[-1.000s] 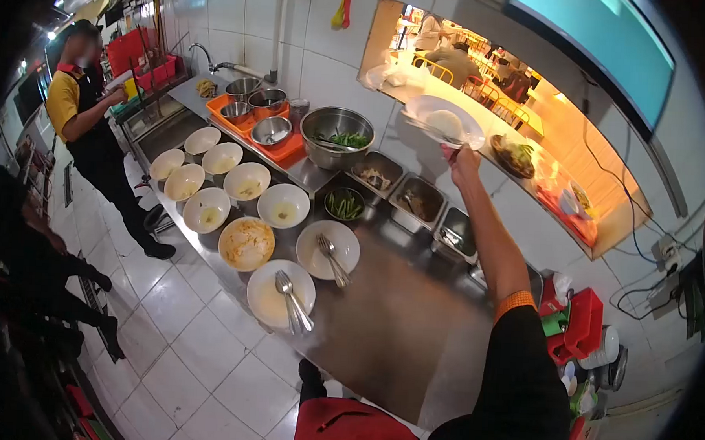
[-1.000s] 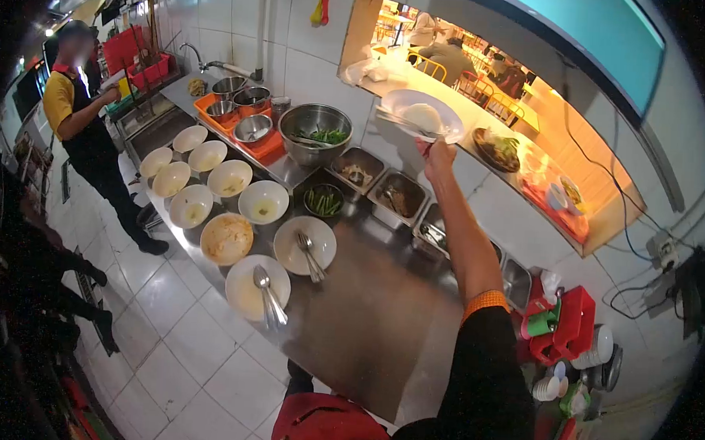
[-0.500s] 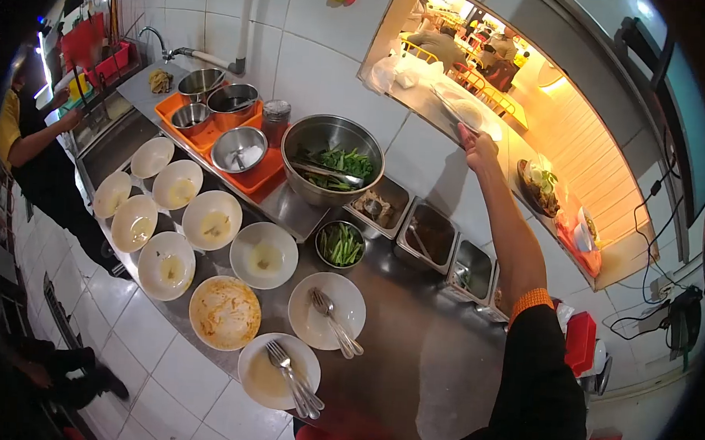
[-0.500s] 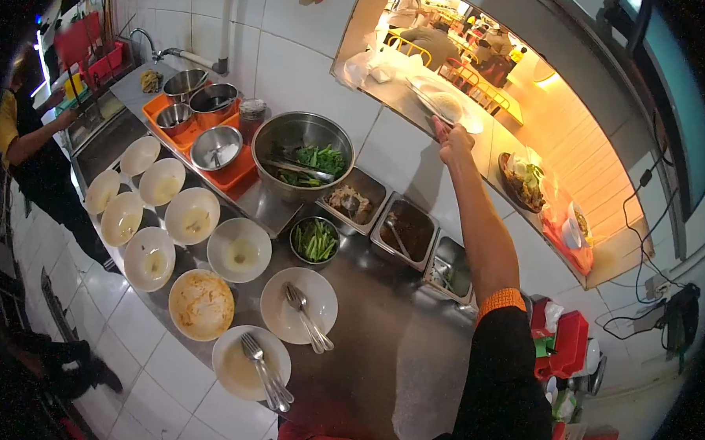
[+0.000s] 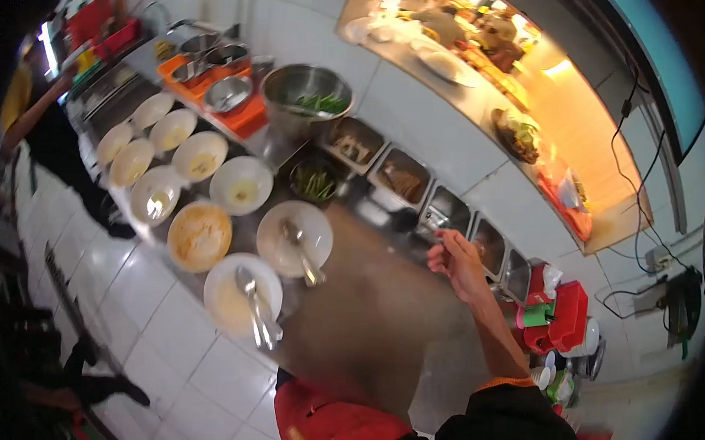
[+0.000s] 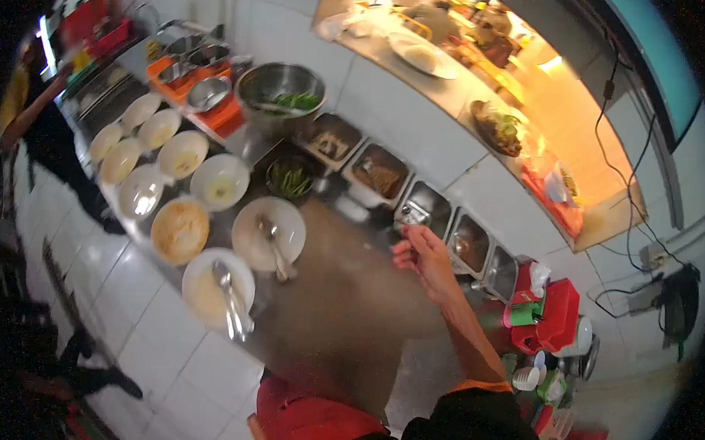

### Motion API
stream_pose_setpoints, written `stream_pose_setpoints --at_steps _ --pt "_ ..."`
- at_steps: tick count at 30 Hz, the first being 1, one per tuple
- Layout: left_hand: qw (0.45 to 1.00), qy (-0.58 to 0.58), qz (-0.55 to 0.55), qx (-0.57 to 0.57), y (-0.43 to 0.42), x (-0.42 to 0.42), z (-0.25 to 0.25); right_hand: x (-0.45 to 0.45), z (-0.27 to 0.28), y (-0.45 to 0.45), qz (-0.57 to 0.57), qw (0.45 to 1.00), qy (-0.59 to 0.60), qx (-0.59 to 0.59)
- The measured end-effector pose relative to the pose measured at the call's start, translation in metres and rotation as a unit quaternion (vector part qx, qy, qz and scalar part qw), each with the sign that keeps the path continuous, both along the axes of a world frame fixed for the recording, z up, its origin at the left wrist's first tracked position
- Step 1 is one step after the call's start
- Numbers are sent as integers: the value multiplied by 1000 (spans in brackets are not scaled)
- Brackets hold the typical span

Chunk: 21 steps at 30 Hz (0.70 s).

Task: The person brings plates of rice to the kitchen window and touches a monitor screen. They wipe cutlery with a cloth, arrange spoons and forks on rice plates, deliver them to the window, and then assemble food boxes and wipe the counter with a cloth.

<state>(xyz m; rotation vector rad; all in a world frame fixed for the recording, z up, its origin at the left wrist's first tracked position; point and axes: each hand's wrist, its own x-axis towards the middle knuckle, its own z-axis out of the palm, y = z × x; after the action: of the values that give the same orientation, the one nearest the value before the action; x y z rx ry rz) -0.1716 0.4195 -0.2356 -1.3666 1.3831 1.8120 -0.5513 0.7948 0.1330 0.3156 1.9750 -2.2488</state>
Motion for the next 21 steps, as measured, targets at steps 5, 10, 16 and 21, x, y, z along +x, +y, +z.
stream_pose_setpoints --at_steps 5,10,16,21 --pt "988 -63 99 -99 26 192 13 88 -11 8 46 998 -35 30" --pt "977 -117 114 -136 99 321 15 154 -22 -21 112 993 -38 9" --pt "976 -95 104 -169 154 351 -5 192 -83 -77 249 964 -82 -40" --pt "960 -33 110 -255 113 343 -17 247 -104 -183 396 915 -69 -27"
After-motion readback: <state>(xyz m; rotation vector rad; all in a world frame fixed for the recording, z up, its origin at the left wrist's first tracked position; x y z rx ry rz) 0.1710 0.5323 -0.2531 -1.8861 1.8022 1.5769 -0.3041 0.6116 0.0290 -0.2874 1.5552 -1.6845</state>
